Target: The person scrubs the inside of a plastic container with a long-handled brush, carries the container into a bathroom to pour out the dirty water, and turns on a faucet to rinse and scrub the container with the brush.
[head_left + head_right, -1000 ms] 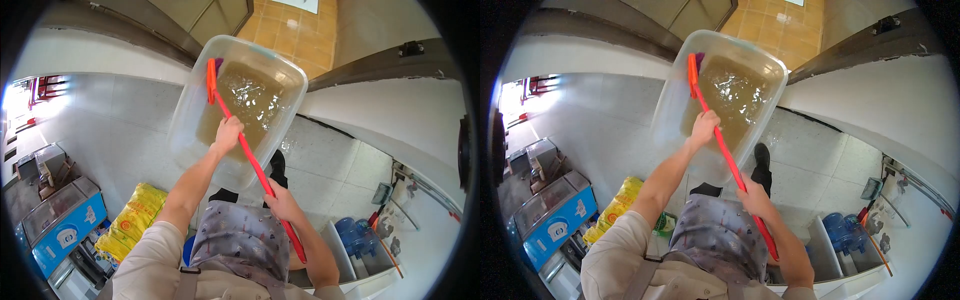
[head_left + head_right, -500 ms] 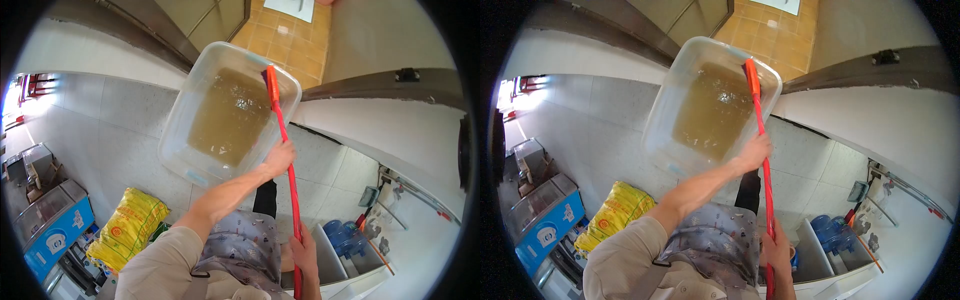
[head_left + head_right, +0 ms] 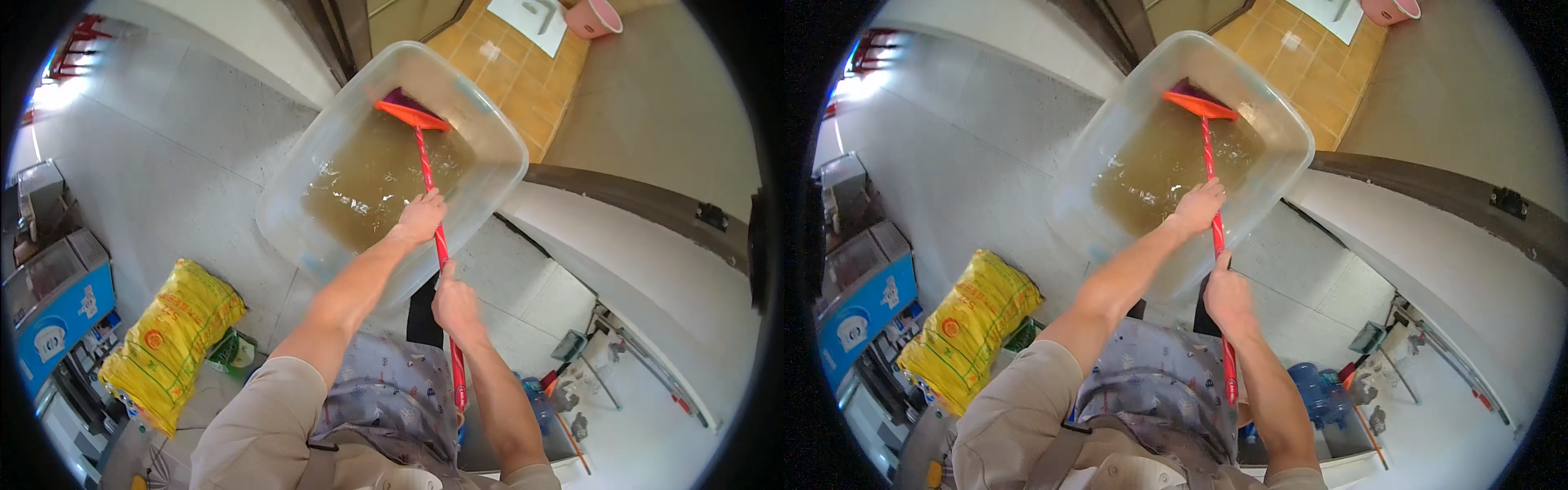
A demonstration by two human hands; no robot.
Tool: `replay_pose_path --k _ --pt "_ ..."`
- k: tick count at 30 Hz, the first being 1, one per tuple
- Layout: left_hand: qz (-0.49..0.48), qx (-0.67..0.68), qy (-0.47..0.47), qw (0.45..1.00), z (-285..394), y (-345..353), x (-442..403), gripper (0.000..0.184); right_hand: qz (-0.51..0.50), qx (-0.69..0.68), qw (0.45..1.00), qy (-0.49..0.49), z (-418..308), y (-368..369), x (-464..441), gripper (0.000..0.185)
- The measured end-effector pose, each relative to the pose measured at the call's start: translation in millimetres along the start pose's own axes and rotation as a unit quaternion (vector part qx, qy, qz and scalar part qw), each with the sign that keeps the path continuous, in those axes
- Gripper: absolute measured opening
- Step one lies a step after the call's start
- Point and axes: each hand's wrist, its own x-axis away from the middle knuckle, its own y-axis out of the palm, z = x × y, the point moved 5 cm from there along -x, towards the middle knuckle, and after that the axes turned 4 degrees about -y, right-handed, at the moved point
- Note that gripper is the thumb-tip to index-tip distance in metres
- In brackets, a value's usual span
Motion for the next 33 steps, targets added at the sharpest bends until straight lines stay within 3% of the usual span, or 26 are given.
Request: replay_pose_path --k 1,4,8,19,25,28,30,31,33 --pt "-0.055 0.001 -0.01 0.998 -1.9 -0.4 2.5 0.026 0.0 0.01 1.0 -0.022 -2.9 3.9 3.5 0.046" --pt "0.007 0.057 -0.066 0.996 -15.1 24.9 19.2 0.024 -0.028 0.023 0.998 -0.051 -7.7 9.7 -1.8 0.041" --pt "-0.052 0.056 -0.084 0.994 -25.0 35.3 43.7 0.022 -0.088 0.011 0.993 -0.076 -12.3 21.7 -3.2 0.04" --pt "-0.031 0.101 -0.114 0.988 22.1 61.7 140.8 0.025 -0.217 0.032 0.97 -0.104 2.9 42.3 66.5 0.034" --pt "-0.012 0.107 -0.13 0.986 63.7 53.4 180.3 0.028 -0.253 0.048 0.955 -0.147 11.8 27.2 104.2 0.049" --pt "0.002 0.126 -0.14 0.982 72.1 51.7 194.2 0.027 -0.321 0.012 0.944 -0.073 0.9 9.1 126.9 0.054" --pt "-0.004 0.172 -0.159 0.972 67.7 54.5 199.7 0.026 -0.296 -0.201 0.934 0.004 -2.1 13.4 128.9 0.057" --pt "-0.006 0.177 -0.16 0.971 62.0 72.3 199.0 0.026 -0.299 -0.199 0.933 0.008 -3.5 19.5 124.3 0.057" --pt "0.045 0.123 -0.206 0.97 31.6 96.4 183.3 0.025 -0.281 -0.368 0.881 0.098 -4.1 36.9 95.9 0.06"
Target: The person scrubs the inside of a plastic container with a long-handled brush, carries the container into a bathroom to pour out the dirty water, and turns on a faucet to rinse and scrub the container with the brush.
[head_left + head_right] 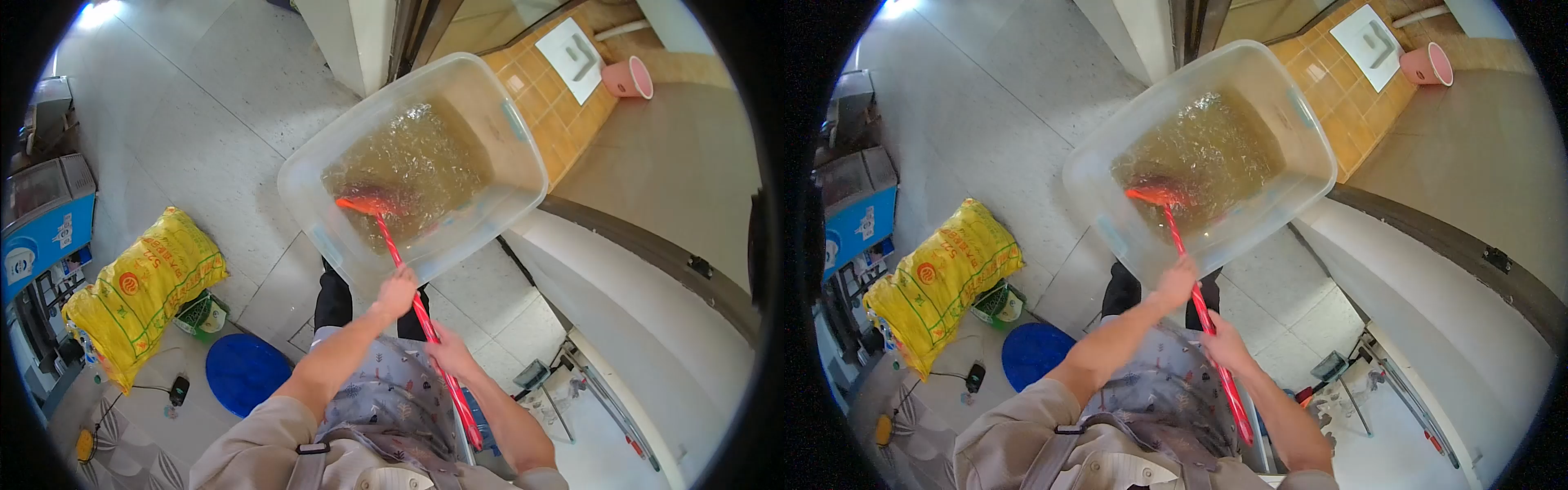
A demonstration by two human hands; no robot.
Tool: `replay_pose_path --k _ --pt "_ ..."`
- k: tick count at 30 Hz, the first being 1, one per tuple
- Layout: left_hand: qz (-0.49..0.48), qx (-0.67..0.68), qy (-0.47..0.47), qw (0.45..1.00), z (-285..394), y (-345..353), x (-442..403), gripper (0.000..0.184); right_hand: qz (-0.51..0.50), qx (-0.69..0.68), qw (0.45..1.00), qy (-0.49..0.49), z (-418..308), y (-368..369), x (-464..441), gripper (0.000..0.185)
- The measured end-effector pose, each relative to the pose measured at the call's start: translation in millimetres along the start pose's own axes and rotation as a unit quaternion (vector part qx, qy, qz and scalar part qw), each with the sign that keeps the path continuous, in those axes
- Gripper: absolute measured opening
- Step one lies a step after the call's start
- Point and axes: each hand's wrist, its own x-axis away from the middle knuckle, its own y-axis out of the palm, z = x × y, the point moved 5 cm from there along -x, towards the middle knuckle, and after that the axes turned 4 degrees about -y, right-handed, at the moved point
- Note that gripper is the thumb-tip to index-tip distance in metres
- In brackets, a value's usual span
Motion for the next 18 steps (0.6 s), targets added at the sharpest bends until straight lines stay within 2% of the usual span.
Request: replay_pose_path --k 4,6,7,9,10,13,15,16,18 --pt "-0.027 -0.001 -0.019 0.999 -10.6 -13.1 -40.4 0.025 0.069 0.028 0.997 -0.021 2.5 -12.8 -42.2 0.059" --pt "0.026 0.004 -0.013 1.0 -4.4 -21.4 -67.1 0.023 0.099 0.059 0.99 -0.087 8.1 -32.3 -65.8 0.06" --pt "0.029 0.007 -0.013 0.999 -2.1 -19.8 -84.0 0.023 0.1 0.063 0.989 -0.087 -3.1 -39.8 -66.0 0.06" --pt "0.08 -0.03 0.008 0.996 9.0 -17.0 -113.8 0.02 0.123 -0.008 0.991 -0.05 -19.5 -57.5 -64.2 0.058" --pt "0.079 -0.026 0.012 0.996 19.0 -22.5 -128.8 0.02 0.124 -0.015 0.99 -0.07 -27.0 -68.7 -65.5 0.06" --pt "0.089 0.001 0.039 0.995 47.1 -26.9 -171.8 0.019 0.174 -0.092 0.977 -0.078 -30.6 -101.7 -74.0 0.058" --pt "0.14 0.057 0.078 0.985 63.1 -27.1 -189.3 0.018 0.173 -0.116 0.975 -0.073 -32.1 -115.7 -73.1 0.061" --pt "0.137 0.057 0.082 0.985 68.2 -27.3 -192.3 0.018 0.172 -0.171 0.967 -0.074 -32.6 -118.2 -70.5 0.06" --pt "0.088 0.093 0.112 0.985 74.5 -24.0 -189.1 0.035 0.167 -0.228 0.956 -0.071 -33.1 -115.6 -59.7 0.059"
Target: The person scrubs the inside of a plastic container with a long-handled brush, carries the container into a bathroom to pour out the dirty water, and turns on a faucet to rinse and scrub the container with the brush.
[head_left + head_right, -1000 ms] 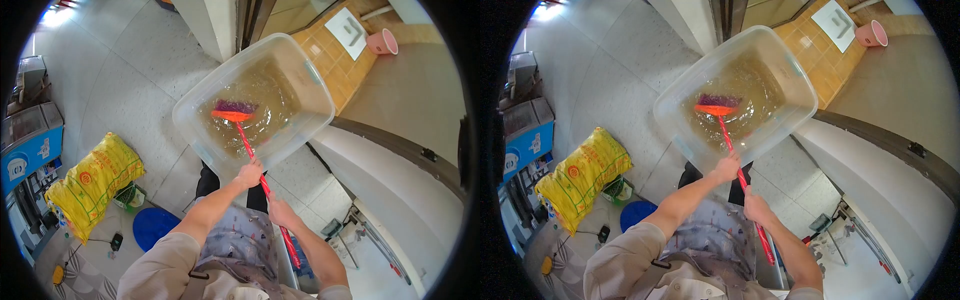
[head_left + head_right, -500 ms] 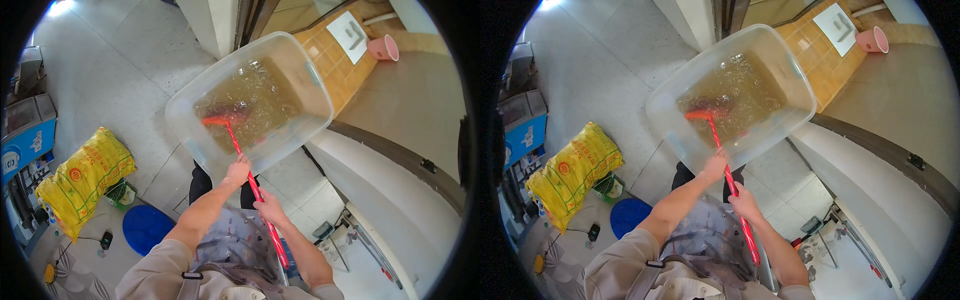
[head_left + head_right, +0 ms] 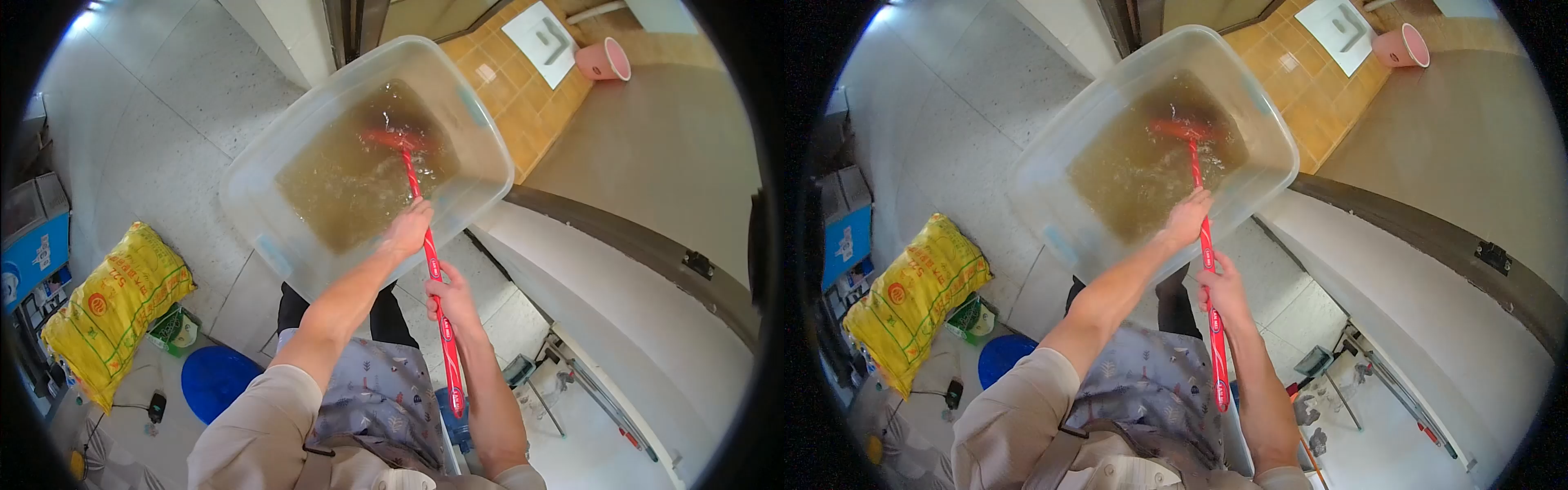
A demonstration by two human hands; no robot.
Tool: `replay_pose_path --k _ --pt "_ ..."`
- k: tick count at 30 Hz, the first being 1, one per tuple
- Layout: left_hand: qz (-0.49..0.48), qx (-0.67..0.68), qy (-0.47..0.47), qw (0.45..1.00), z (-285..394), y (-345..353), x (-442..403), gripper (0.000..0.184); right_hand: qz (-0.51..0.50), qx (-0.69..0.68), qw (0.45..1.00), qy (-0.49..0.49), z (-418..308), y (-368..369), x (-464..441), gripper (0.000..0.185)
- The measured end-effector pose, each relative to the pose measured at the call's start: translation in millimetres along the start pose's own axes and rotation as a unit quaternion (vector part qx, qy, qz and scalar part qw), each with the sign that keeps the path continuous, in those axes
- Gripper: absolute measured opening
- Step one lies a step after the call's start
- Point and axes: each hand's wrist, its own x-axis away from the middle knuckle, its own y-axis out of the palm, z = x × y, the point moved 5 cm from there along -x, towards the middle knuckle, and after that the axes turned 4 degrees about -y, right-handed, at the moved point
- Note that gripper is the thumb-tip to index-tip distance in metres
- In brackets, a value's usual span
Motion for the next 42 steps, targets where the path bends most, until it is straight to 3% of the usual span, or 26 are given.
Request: replay_pose_path --k 5,7,14,21,26,29,31,36,39,41,42 --pt "0.046 0.084 0.008 0.995 32.2 -8.1 28.7 0.03 -0.013 -0.177 0.983 0.045 -12.4 9.9 34.0 0.036" --pt "0.052 0.091 0.009 0.994 38.4 -17.8 40.6 0.033 -0.016 -0.189 0.98 0.056 -16.9 18.4 45.0 0.03" --pt "-0.022 0.087 -0.02 0.996 0.3 -38.2 101.0 0.029 -0.065 -0.214 0.959 0.175 -1.8 68.4 65.9 0.009" --pt "-0.116 0.017 -0.065 0.991 -0.3 -73.9 179.5 0.031 -0.111 -0.248 0.927 0.259 51.5 89.1 104.9 0.005" --pt "-0.164 0.048 -0.078 0.982 -20.4 -56.1 209.3 0.029 -0.073 -0.252 0.949 0.176 97.4 107.0 101.6 0.008" --pt "-0.176 0.076 -0.099 0.976 -9.8 -113.6 209.3 0.039 -0.048 -0.259 0.958 0.116 105.1 127.3 71.1 0.005" --pt "-0.106 0.132 -0.205 0.964 -7.8 -147.0 225.9 0.046 -0.04 -0.239 0.969 0.037 113.6 134.0 57.3 0.005" --pt "-0.081 0.139 -0.185 0.969 25.6 -220.2 256.4 0.05 -0.02 -0.374 0.927 -0.03 116.9 162.1 14.7 0.01" --pt "-0.094 0.161 -0.128 0.974 58.5 -251.6 267.0 0.052 0.024 -0.423 0.904 -0.049 106.9 180.5 -17.9 0.006" --pt "-0.064 0.13 -0.014 0.989 79.3 -264.1 271.5 0.058 0.016 -0.452 0.89 -0.06 91.9 188.9 -38.5 0.006" --pt "-0.06 0.137 -0.001 0.989 81.7 -263.0 270.0 0.053 0.004 -0.472 0.879 -0.069 83.7 194.5 -48.4 0.006"
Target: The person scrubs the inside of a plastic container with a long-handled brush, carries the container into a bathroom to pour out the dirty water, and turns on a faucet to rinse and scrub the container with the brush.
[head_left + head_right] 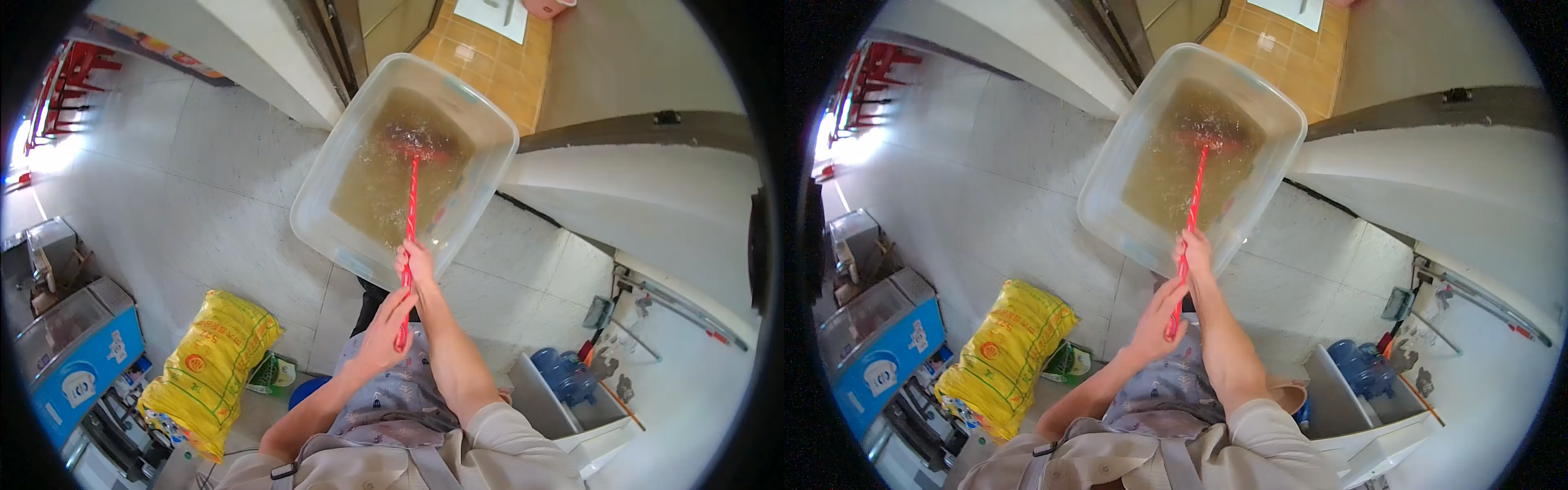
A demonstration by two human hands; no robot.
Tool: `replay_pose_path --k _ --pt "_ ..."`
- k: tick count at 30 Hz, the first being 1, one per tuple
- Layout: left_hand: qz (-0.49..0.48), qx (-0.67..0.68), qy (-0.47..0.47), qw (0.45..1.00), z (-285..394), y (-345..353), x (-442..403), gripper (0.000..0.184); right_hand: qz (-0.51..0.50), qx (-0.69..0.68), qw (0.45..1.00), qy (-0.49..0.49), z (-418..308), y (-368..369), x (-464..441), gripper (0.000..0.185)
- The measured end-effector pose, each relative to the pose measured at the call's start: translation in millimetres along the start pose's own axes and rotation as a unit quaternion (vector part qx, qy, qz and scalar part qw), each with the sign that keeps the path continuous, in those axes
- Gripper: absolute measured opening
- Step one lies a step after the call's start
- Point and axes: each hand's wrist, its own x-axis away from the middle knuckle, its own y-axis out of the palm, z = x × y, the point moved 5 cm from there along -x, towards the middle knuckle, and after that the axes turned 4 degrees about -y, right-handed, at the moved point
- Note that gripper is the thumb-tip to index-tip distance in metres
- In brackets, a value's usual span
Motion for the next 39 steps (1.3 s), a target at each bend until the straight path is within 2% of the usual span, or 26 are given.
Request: replay_pose_path --k 1,3,4,5,7,8,9,10,11,13,14,15,17,18,19,22,30,34,37,39 --pt "-0.007 -0.007 0.002 1.0 -2.3 -0.9 -2.9 0.053 0.0 -0.01 1.0 0.0 1.6 4.8 -7.4 0.006" --pt "-0.006 -0.027 0.053 0.998 -6.5 -8.7 -20.6 0.04 -0.018 -0.034 0.999 -0.036 -4.4 19.6 -26.3 0.007" --pt "0.027 0.003 0.059 0.998 -5.6 -11.5 -29.8 0.024 -0.02 -0.02 0.998 -0.053 -9.7 28.3 -33.0 0.007" --pt "0.021 -0.001 0.067 0.998 -9.4 -9.7 -40.2 0.024 -0.02 -0.029 0.998 -0.059 -16.7 37.5 -40.8 0.007" --pt "0.102 0.106 0.075 0.986 -17.3 -23.3 -56.0 0.015 0.024 0.116 0.989 -0.092 -29.8 52.2 -47.8 0.008" --pt "0.142 0.136 0.042 0.98 -18.5 -32.7 -61.5 0.008 0.023 0.108 0.99 -0.092 -34.3 57.0 -51.0 0.008" --pt "0.137 0.131 0.047 0.981 -17.7 -41.6 -66.0 0.008 0.0 0.342 0.904 -0.257 -54.1 68.4 -53.2 0.014" --pt "0.148 0.151 0.032 0.977 -22.8 -56.3 -67.6 0.007 -0.019 0.547 0.737 -0.396 -65.4 85.3 -47.7 0.021" --pt "0.156 0.174 0.014 0.972 -29.2 -69.3 -67.6 0.007 -0.012 0.544 0.741 -0.395 -68.3 84.2 -49.8 0.021" --pt "0.133 0.163 0.018 0.977 -26.7 -94.7 -72.9 0.012 -0.149 0.664 0.473 -0.56 -73.4 111.8 -23.5 0.034" --pt "0.124 0.155 0.024 0.98 -26.3 -108.0 -78.1 0.017 -0.147 0.677 0.419 -0.587 -78.0 122.9 -22.1 0.028" --pt "0.112 0.157 0.026 0.981 -30.9 -120.4 -86.6 0.017 -0.136 0.679 0.421 -0.585 -77.8 130.2 -33.7 0.028" --pt "0.091 0.17 0.041 0.98 -41.4 -144.1 -103.6 0.026 -0.163 0.688 0.498 -0.503 -59.8 139.4 -58.5 0.018" --pt "0.094 0.176 0.061 0.978 -42.0 -153.3 -115.0 0.032 -0.12 0.676 0.521 -0.507 -60.2 147.7 -52.9 0.009" --pt "0.079 0.179 0.063 0.979 -45.1 -160.7 -129.7 0.032 -0.105 0.678 0.524 -0.505 -60.4 153.9 -56.7 0.009" --pt "0.06 0.263 0.07 0.961 -54.2 -196.7 -140.5 0.033 -0.037 0.615 0.581 -0.532 -39.9 171.6 -61.1 0.009" --pt "0.006 0.342 0.076 0.937 -48.5 -261.2 -173.3 0.036 0.041 0.59 0.644 -0.485 8.9 207.7 -57.1 0.014" --pt "-0.053 0.347 0.036 0.936 -41.9 -269.0 -178.4 0.035 0.069 0.598 0.665 -0.442 31.5 206.5 -52.2 0.014" --pt "-0.063 0.325 0.019 0.944 -30.5 -266.1 -175.4 0.036 0.059 0.614 0.688 -0.383 47.1 196.0 -42.7 0.013" --pt "-0.061 0.355 0.008 0.933 -30.4 -268.5 -173.5 0.036 0.056 0.608 0.689 -0.39 57.0 192.7 -34.7 0.011"
